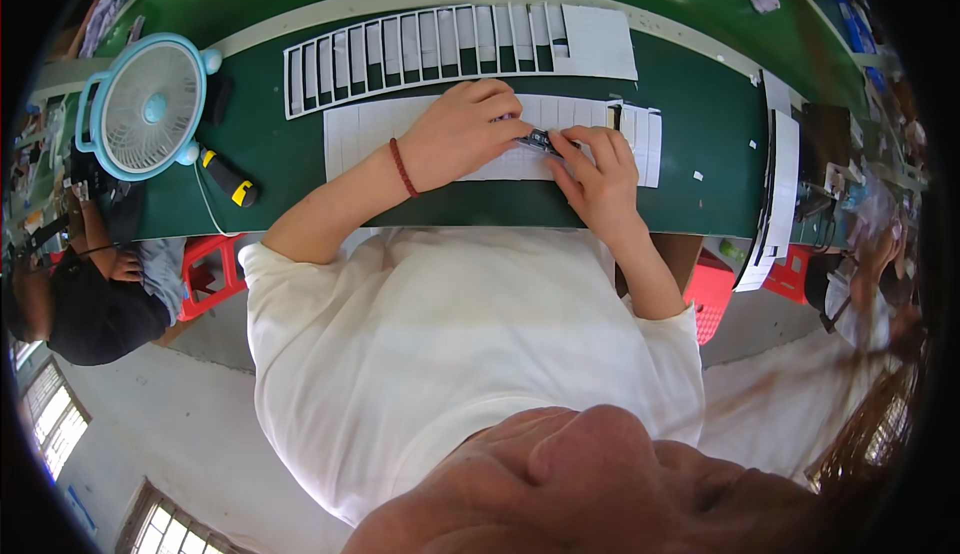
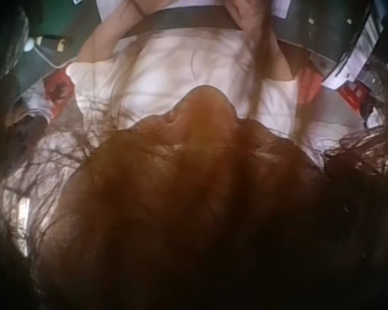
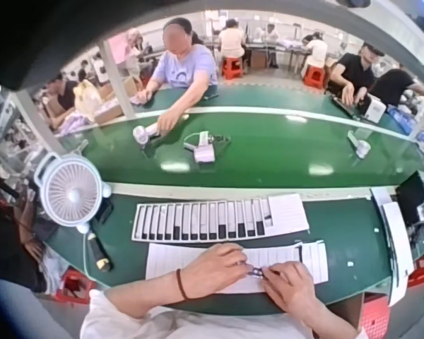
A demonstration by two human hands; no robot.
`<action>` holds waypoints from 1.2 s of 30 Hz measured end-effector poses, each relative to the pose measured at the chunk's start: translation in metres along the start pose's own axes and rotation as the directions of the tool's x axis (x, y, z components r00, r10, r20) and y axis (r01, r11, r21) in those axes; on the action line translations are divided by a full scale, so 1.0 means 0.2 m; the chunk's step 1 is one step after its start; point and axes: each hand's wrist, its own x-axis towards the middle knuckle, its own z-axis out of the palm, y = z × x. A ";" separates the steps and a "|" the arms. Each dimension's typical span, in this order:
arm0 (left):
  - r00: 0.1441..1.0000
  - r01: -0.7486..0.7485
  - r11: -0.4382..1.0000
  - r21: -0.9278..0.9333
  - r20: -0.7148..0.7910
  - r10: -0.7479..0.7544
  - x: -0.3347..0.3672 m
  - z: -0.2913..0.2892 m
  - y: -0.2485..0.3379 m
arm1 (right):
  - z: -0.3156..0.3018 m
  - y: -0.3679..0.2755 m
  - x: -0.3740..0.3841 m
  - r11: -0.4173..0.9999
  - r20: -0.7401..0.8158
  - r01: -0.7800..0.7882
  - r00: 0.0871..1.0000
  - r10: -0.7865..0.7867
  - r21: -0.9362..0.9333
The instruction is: Assembling handheld electronic fans by inserting circuit boards into plastic housings on a factory production line.
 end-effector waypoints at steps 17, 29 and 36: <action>0.887 0.388 0.886 0.256 -0.366 -0.283 0.31 -0.12 -0.80 | -0.15 0.16 0.38 0.991 0.130 -0.121 0.983 0.128 -0.062; 0.873 0.487 0.796 0.360 -0.181 -0.453 0.50 -0.22 -1.10 | 0.10 1.49 1.11 0.916 0.109 -0.244 0.950 0.291 -0.320; 0.726 0.148 0.248 -0.957 -0.065 -0.684 0.38 -0.41 -0.88 | 0.14 1.06 1.00 0.995 0.054 -0.096 0.994 0.095 0.016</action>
